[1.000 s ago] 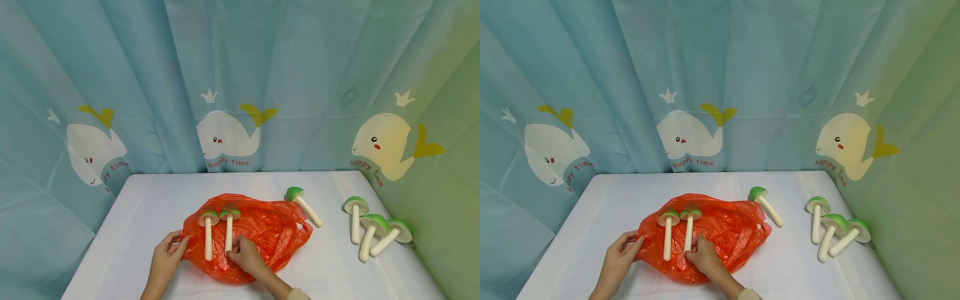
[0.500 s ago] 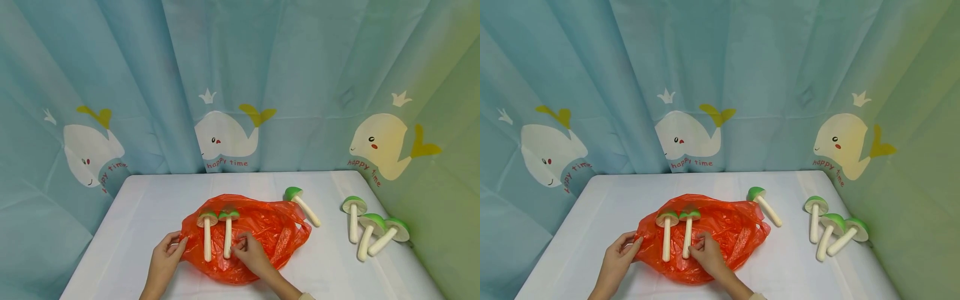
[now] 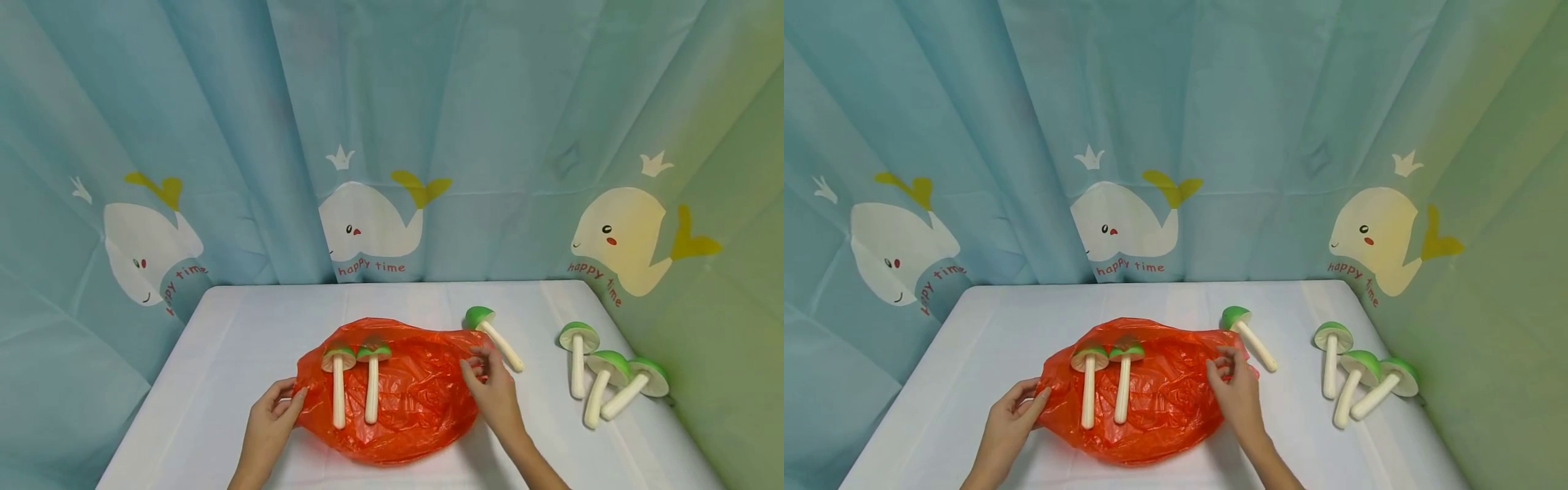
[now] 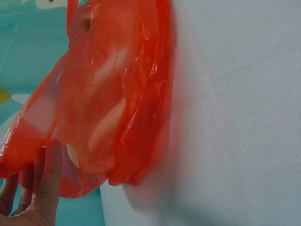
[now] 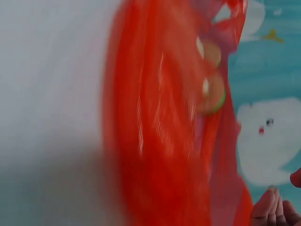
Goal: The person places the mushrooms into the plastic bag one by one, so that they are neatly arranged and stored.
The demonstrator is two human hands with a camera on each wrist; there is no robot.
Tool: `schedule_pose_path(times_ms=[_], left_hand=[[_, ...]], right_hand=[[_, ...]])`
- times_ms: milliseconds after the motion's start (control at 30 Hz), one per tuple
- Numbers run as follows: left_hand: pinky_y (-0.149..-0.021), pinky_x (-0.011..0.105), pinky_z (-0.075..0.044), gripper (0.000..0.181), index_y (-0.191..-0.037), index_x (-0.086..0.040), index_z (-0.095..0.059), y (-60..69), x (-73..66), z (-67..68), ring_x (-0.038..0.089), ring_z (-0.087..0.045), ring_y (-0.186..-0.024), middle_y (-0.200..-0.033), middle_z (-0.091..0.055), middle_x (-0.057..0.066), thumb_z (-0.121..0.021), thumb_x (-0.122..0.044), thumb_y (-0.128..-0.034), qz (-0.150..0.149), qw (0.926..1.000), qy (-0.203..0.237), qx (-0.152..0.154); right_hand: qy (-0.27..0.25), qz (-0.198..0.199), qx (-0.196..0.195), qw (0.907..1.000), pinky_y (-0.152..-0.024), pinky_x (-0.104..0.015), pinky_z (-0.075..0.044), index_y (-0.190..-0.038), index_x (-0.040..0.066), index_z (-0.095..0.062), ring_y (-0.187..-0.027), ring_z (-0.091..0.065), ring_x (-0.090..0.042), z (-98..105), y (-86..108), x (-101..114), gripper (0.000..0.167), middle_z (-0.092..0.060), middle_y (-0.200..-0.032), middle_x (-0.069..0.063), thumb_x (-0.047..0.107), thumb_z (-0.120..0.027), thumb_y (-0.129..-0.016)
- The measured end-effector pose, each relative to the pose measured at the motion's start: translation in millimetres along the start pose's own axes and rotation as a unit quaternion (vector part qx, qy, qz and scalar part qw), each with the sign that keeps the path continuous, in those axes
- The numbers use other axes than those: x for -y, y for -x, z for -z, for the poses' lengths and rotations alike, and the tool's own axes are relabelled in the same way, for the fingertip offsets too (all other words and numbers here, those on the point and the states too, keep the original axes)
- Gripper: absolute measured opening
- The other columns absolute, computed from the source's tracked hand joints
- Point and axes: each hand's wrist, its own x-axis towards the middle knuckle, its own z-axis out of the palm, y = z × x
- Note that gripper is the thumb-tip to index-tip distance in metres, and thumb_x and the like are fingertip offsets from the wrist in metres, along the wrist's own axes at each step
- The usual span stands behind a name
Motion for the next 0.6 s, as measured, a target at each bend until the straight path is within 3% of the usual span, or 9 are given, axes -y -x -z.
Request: schedule_pose_path(times_ms=[300,433,600], left_hand=[[-0.065,0.026,-0.055,0.041,-0.12,0.001,-0.057,-1.5,1.6,-0.8,0.017,-0.064,-0.078,-0.103,-0.059,0.014,-0.066,-0.025,-0.0902,0.004,1.0,-0.002,0.0],[-0.066,0.025,-0.055,0.041,-0.12,0.001,-0.057,-0.6,2.5,0.0,0.017,-0.064,-0.079,-0.104,-0.059,0.014,-0.066,-0.026,-0.0901,0.004,0.9999,-0.013,-0.006],[-0.067,0.026,-0.055,0.04,-0.12,0.002,-0.057,-0.6,3.1,-0.9,0.018,-0.064,-0.079,-0.104,-0.059,0.015,-0.066,-0.024,-0.0904,0.009,0.9998,-0.016,-0.009]], right_hand=[[0.101,0.002,-0.096,0.9902,-0.057,-0.011,-0.041,-0.103,0.0,-0.063,-0.07,-0.054,-0.012,48,-18.7,-43,0.019,-0.06,-0.083,-0.006,0.01,-0.066,-0.087],[0.149,0.004,-0.09,0.9847,-0.059,-0.02,-0.044,-0.098,-0.003,-0.064,-0.067,-0.056,-0.017,62,-25.7,-62,0.018,-0.061,-0.08,-0.009,0.007,-0.067,-0.084],[0.186,0.001,-0.046,0.9816,-0.062,-0.037,-0.049,-0.099,-0.01,-0.062,-0.07,-0.061,-0.032,71,-30.7,-79,0.025,-0.061,-0.086,-0.021,0.005,-0.069,-0.08]])
